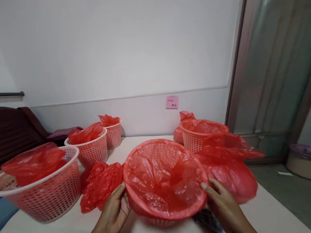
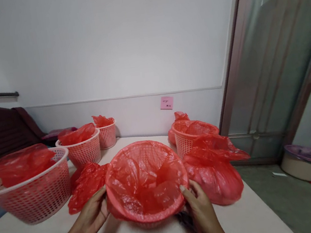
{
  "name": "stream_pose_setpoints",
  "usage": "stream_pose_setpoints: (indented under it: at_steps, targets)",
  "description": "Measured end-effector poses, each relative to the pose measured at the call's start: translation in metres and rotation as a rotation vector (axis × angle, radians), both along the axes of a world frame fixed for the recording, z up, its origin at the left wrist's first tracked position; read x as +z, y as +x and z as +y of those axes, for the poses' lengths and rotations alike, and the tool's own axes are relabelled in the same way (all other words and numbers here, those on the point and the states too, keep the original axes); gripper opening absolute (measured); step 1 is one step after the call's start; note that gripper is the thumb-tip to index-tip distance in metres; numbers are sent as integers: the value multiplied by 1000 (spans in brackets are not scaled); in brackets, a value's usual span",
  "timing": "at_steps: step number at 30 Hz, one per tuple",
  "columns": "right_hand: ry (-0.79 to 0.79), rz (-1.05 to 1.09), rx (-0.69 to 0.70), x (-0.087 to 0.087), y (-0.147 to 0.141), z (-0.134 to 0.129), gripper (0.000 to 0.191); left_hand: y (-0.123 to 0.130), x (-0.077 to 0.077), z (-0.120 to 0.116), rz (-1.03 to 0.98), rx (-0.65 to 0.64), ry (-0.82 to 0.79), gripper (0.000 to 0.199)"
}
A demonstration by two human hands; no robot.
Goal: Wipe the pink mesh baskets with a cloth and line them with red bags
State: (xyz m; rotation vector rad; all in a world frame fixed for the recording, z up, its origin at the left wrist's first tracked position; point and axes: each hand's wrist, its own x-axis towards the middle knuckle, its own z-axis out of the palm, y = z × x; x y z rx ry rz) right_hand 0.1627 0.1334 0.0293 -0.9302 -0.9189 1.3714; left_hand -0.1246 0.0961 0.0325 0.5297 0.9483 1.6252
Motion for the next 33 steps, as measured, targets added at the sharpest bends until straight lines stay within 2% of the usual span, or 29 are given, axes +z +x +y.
stream_pose_setpoints:
  at_steps: [3,6,8,11,12,14,17,22,24,25,27,28,29,30,31,33]
  targets:
    - [-11,32,49,3,-2,2,45,0,-4,5,17,3,-26,16]
    - [-4,33,58,6,-7,9,46,-8,-6,9,93,24,-64,7]
    - [18,25,45,7,-10,15,44,-16,-6,8,162,120,-74,10]
    - [28,-1,23,5,-11,21,42,-24,-2,4,250,267,-62,24]
    - [26,-14,17,4,-11,21,42,-24,0,2,272,262,-59,30]
    - [23,-26,2,4,-11,19,41,-17,4,-1,305,168,-54,39]
    - [30,5,-7,4,-10,9,39,0,8,-5,327,26,-6,41]
    - [-6,24,78,1,2,1,40,19,11,-16,299,-26,53,38]
    - [-21,-61,-2,3,16,4,44,22,9,-24,289,-39,47,38]
    - [-11,-130,-101,7,24,6,46,23,8,-29,284,-45,40,38]
    - [85,-299,-338,20,39,5,47,27,5,-39,273,-51,22,36]
    - [184,-384,-442,29,43,2,45,30,4,-43,270,-45,7,35]
    - [311,-467,-484,39,44,-4,40,32,3,-47,271,-28,-9,35]
    - [447,-558,-468,49,42,-11,33,35,2,-50,276,-1,-27,36]
    - [582,-668,-390,58,36,-20,25,38,1,-51,284,29,-43,37]
    - [848,-902,-131,69,16,-39,17,44,0,-51,309,83,-58,41]
